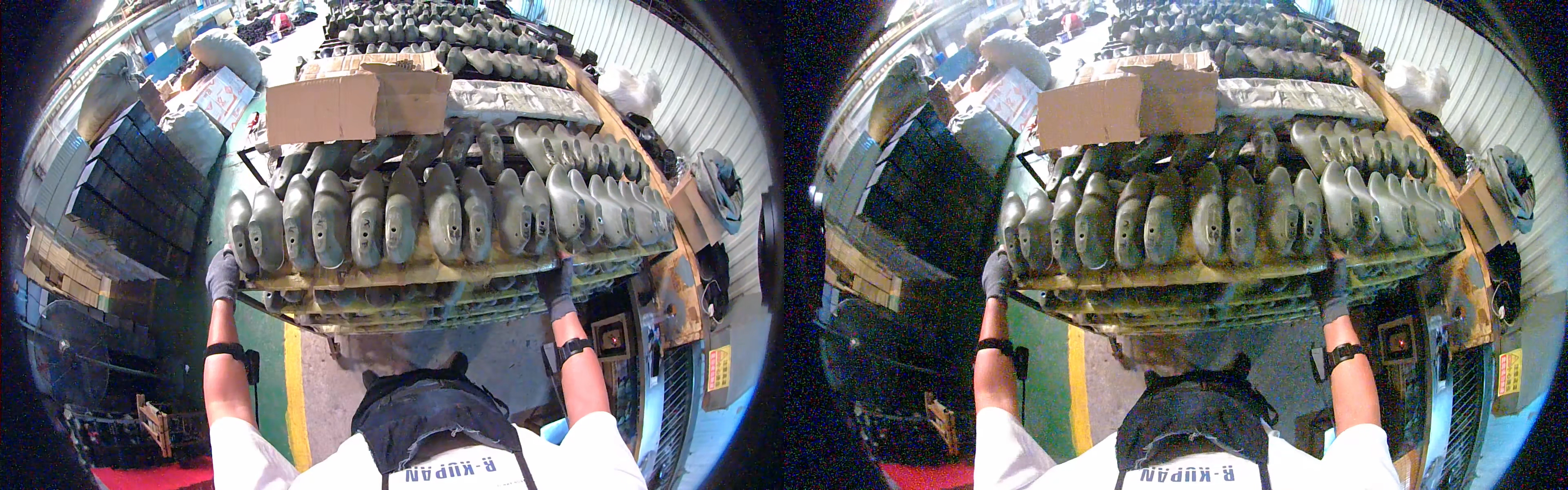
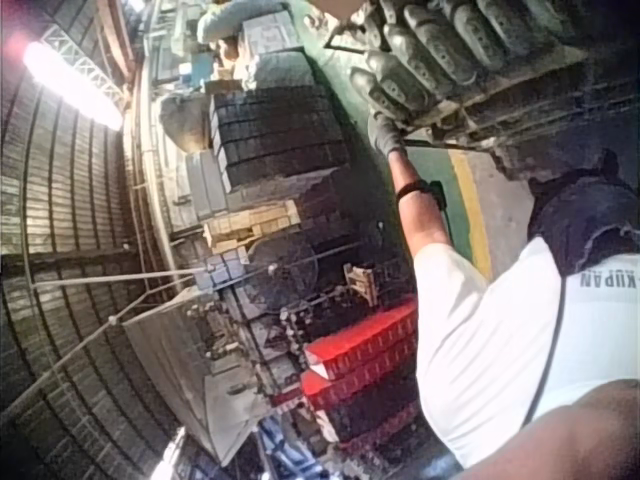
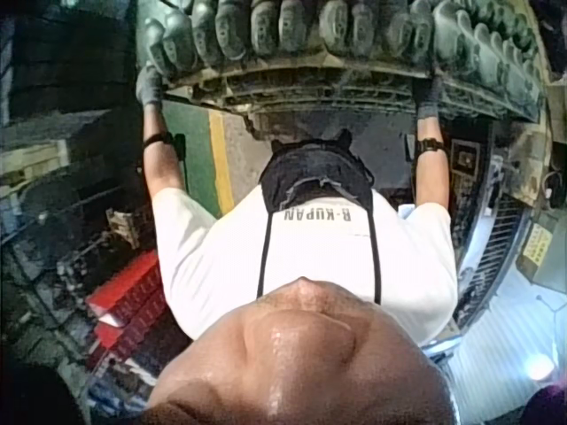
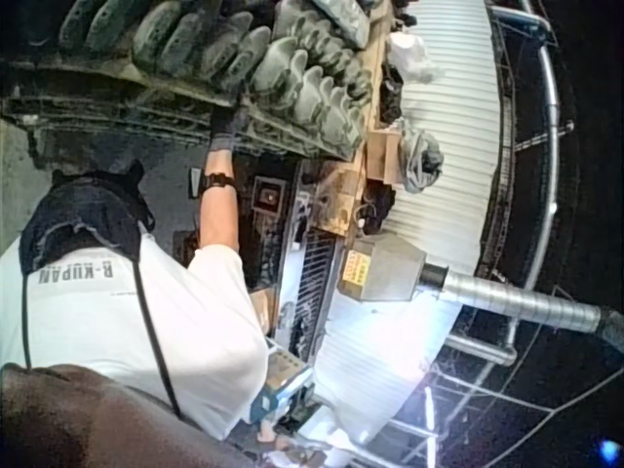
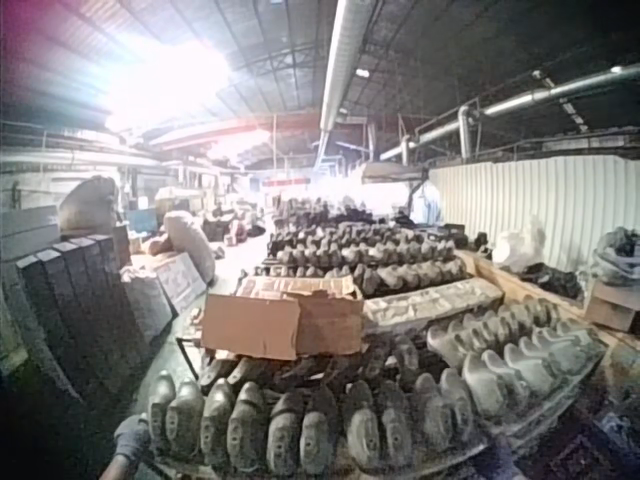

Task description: The person wipes a shoe by hand, places it onto a conveyor, and pushes a rack of shoe lasts across the floor. After returning to the workstation, the person spreads a cloth over their lap and waits by the conveyor.

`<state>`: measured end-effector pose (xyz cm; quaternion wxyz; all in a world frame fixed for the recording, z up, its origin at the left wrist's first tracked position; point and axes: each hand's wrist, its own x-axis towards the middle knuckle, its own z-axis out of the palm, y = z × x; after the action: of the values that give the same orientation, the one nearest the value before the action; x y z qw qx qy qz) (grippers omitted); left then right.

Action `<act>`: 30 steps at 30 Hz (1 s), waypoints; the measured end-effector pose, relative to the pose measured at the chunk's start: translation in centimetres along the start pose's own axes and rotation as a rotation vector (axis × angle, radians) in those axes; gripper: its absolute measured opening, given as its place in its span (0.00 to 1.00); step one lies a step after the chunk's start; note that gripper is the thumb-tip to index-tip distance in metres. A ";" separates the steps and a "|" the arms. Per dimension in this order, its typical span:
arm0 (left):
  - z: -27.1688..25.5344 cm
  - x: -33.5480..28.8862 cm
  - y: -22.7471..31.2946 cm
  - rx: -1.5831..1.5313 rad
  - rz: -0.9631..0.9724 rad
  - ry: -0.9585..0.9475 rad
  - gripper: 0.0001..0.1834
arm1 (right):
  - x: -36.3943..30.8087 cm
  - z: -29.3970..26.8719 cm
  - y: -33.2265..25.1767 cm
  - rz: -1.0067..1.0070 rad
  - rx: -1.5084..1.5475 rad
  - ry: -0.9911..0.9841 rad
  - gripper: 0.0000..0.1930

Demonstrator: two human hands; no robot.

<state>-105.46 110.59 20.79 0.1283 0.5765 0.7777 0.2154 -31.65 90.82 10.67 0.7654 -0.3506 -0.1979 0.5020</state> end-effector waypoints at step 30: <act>1.3 1.5 -2.1 -0.023 0.014 0.035 0.33 | 0.2 1.0 0.0 0.021 0.027 -0.059 0.27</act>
<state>-107.15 111.76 18.70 0.1200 0.5764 0.7733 0.2351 -32.21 91.33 11.39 0.7585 -0.3275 -0.2100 0.5228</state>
